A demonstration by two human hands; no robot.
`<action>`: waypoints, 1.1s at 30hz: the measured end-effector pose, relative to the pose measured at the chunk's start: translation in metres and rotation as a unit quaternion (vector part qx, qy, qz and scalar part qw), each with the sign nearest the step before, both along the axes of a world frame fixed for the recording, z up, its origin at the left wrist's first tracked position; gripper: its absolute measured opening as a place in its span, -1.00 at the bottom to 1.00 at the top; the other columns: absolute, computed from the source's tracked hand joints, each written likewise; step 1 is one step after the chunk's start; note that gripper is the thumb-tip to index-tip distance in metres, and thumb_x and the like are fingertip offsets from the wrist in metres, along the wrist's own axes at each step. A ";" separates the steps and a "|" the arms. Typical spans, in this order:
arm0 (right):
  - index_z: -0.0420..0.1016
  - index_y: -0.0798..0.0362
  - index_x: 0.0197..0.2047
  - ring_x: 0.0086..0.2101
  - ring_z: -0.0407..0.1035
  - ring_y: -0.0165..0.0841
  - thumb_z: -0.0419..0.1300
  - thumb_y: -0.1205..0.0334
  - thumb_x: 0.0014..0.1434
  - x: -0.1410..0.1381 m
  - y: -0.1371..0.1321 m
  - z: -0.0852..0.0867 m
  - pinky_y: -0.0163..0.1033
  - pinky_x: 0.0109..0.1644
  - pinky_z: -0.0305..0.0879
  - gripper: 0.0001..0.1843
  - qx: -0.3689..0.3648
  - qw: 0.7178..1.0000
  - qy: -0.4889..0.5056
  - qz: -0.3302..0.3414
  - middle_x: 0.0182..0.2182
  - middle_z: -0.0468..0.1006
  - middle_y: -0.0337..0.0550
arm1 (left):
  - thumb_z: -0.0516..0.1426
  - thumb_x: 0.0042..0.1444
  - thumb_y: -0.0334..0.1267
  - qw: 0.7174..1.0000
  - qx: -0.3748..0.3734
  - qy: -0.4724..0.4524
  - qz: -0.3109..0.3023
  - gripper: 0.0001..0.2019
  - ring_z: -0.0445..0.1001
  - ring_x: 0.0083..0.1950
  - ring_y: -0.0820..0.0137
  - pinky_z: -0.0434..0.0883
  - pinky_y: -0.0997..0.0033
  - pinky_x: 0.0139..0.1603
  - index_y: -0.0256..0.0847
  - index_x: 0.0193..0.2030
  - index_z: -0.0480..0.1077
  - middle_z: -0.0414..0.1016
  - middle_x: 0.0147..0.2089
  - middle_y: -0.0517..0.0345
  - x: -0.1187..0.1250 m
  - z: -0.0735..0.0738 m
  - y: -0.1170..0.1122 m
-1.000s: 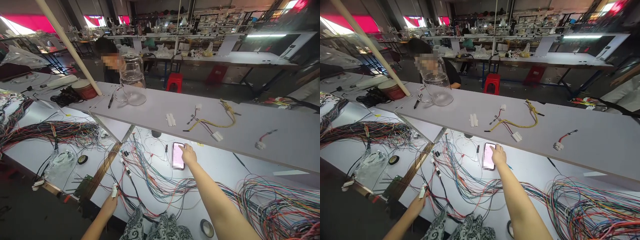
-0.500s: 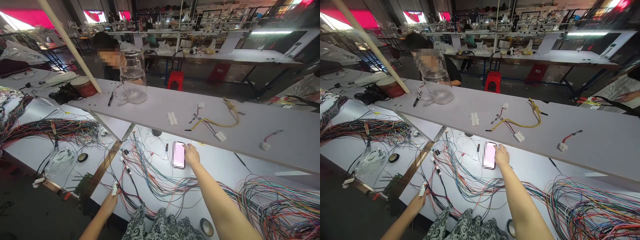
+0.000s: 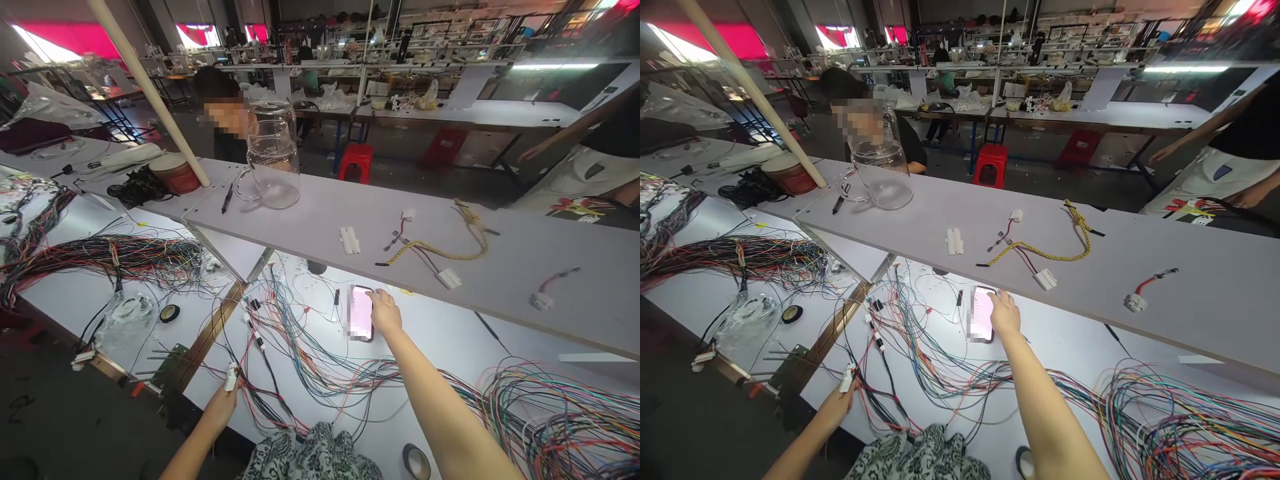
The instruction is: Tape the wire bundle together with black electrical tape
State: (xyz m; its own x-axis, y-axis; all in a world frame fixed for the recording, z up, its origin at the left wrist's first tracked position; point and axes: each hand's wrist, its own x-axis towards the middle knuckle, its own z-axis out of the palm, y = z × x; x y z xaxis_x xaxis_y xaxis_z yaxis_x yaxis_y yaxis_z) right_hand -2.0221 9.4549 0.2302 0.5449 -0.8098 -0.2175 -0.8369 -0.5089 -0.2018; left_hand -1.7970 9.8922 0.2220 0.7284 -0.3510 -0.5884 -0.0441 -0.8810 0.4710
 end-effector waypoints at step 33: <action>0.36 -0.26 0.15 0.23 -0.02 -0.13 -0.04 0.07 0.31 -0.032 0.085 0.006 0.05 0.15 0.10 -0.62 -0.053 0.997 -0.027 0.057 0.26 0.14 -0.09 | -0.19 0.13 0.03 1.000 -0.020 0.022 0.000 -0.57 0.18 -0.58 0.34 0.08 0.39 -0.50 -0.26 -0.23 0.30 0.10 -0.61 0.27 0.002 -0.009 0.006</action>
State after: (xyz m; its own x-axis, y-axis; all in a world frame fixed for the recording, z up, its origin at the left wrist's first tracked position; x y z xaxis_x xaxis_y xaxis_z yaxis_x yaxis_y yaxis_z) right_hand -2.0545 9.5399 0.2364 0.6429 -0.7591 -0.1021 -0.7620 -0.6202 -0.1863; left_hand -1.7948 9.8984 0.2131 0.7024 -0.3748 -0.6051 -0.0225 -0.8614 0.5074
